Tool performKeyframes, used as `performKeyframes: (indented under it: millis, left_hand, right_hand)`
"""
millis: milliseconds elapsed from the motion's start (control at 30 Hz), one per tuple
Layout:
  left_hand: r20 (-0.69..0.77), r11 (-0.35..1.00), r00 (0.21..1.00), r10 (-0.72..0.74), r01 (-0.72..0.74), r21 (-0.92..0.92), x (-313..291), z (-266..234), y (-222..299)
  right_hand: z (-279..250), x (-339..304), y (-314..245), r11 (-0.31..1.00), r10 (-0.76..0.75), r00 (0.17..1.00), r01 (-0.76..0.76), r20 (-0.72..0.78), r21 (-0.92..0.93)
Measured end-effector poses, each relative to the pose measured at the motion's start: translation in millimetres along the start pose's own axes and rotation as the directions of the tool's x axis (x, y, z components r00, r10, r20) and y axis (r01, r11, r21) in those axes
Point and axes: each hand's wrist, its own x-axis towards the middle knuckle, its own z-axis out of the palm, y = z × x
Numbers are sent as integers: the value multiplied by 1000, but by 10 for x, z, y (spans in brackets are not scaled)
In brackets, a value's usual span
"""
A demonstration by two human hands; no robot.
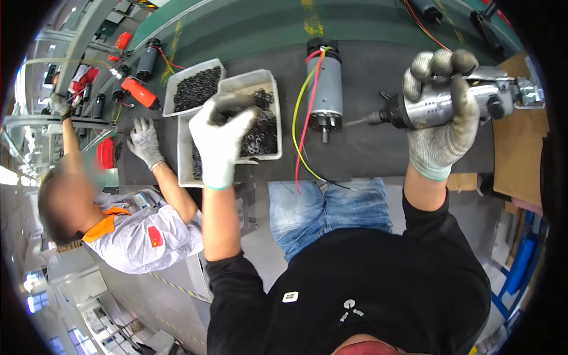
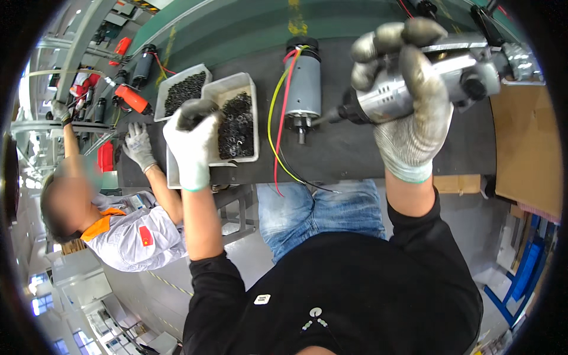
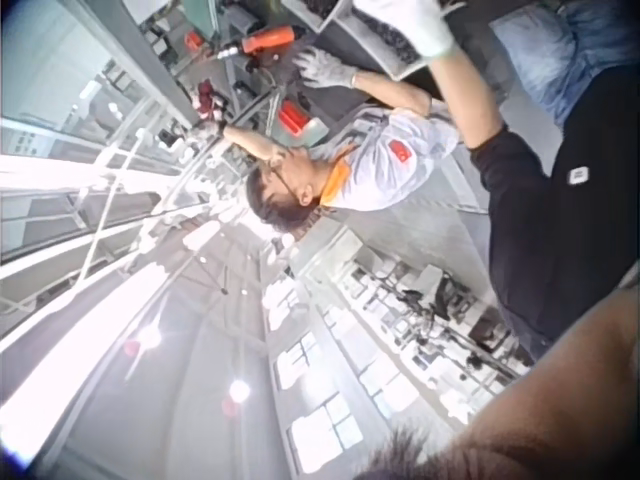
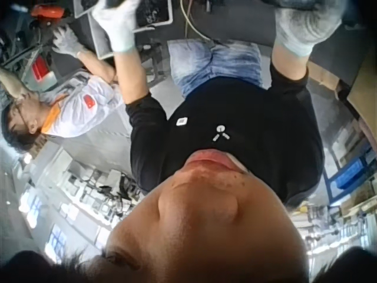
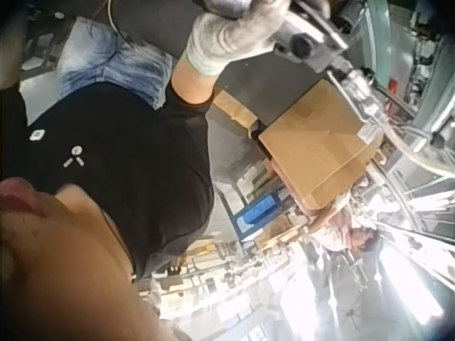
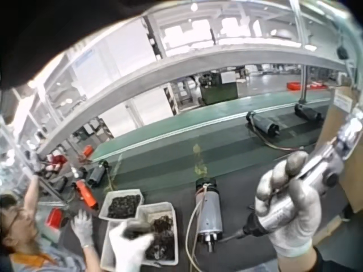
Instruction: Assembling electrical motor components on a production line using an electric screwdriver and pliers.
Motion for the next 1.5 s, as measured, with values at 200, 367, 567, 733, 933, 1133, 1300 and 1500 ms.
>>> performKeyframes:
  millis: [200,367,567,733,933,1133,1300,1500]
  left_hand:
    - [7,957,995,-99,97,-274,-652,658,184]
    - [-58,953,998,-9,-9,-303,-753,838,233]
    - [-21,978,991,133,-134,-160,-731,806,255]
    - [-17,989,993,119,-120,-83,-766,799,299]
    - [11,994,997,79,-78,-83,-763,805,312]
    - [77,940,990,-115,134,-313,-790,809,174]
    - [40,852,976,-212,205,-481,-826,944,64]
    - [-41,910,998,-50,29,-413,-778,988,-71]
  right_hand:
    - [129,117,-122,951,-19,985,-34,169,308]
    - [139,25,-103,958,-9,980,-48,197,283]
    - [80,-43,-108,971,-12,974,-43,226,237]
    - [130,-89,-84,973,-3,971,-52,239,226]
    - [72,-125,-244,996,72,966,-82,247,30]
    - [95,-128,-47,978,29,979,-69,203,195]
    - [28,-87,38,961,42,981,-91,187,263]
    - [-31,-86,127,952,61,983,-109,172,285]
